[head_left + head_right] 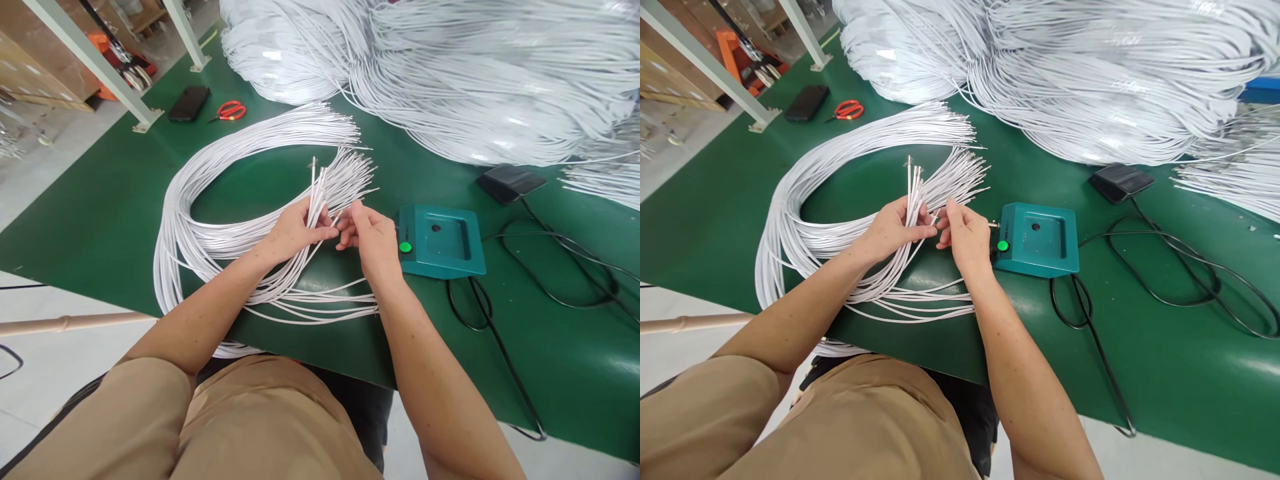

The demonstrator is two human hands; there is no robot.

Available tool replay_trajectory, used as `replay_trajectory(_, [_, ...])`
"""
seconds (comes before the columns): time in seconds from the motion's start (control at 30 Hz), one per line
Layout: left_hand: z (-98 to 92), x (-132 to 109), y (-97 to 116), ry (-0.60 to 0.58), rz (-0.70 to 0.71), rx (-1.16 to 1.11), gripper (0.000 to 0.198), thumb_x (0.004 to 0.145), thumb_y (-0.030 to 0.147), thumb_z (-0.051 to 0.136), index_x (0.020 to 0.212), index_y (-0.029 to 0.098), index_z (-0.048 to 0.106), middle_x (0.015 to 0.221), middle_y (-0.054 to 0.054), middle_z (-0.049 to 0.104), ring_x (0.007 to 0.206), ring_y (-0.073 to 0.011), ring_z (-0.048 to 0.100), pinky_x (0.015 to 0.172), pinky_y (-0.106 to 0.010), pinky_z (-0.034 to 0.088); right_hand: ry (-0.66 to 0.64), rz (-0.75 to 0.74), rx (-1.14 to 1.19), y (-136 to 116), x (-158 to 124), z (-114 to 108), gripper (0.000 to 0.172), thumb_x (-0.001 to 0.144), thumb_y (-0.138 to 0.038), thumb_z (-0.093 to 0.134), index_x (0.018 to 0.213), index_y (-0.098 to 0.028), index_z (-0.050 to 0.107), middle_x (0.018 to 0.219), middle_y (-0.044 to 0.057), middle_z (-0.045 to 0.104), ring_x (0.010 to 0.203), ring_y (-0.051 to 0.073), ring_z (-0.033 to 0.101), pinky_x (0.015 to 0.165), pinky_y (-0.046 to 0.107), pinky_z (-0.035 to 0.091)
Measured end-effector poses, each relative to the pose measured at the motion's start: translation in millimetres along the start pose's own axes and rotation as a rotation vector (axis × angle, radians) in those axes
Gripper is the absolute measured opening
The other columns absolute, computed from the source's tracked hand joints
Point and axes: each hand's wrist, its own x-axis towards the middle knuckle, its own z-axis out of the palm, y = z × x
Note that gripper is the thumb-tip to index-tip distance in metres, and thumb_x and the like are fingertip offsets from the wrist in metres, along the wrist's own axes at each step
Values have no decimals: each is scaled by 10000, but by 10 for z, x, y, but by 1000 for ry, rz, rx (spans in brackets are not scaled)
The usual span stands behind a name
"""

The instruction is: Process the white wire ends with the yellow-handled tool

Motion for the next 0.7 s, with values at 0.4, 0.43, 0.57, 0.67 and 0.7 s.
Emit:
replay_trajectory(0.4, [4,-1,-27,3,-8,-85,320,674,306,785,802,161,530,717,34,603,614,-82,535,641,-237,442,-94,29,132,15,16,-26,158,741,-304,689,691,-163,637,590,-46,559,483,56,456,525,210,461])
replay_trajectory(0.43, [7,-2,-25,4,-9,-100,317,676,306,784,798,161,529,715,32,606,616,-84,545,635,-235,445,-105,48,147,7,15,-29,169,737,-309,690,675,-165,626,590,-48,548,488,54,444,527,210,461])
replay_trajectory(0.57, [22,-4,-16,-16,-7,-145,307,689,284,774,807,166,516,718,23,625,653,-107,609,622,-226,456,-94,36,103,-53,-4,-40,160,734,-300,678,840,-180,683,603,-64,543,495,62,445,537,221,461])
replay_trajectory(0.67, [32,-6,-8,-40,-13,-143,304,701,268,765,804,167,497,720,22,631,663,-109,626,624,-221,457,-100,-27,16,-94,-8,-67,226,740,-282,664,943,-191,707,610,-63,566,526,75,484,568,231,463])
replay_trajectory(0.7, [33,-6,-7,-45,-14,-139,303,700,263,764,798,167,494,719,23,630,664,-108,627,627,-221,457,-105,-39,-4,-103,-4,-79,197,738,-283,668,904,-186,713,610,-57,576,536,78,491,581,235,463])
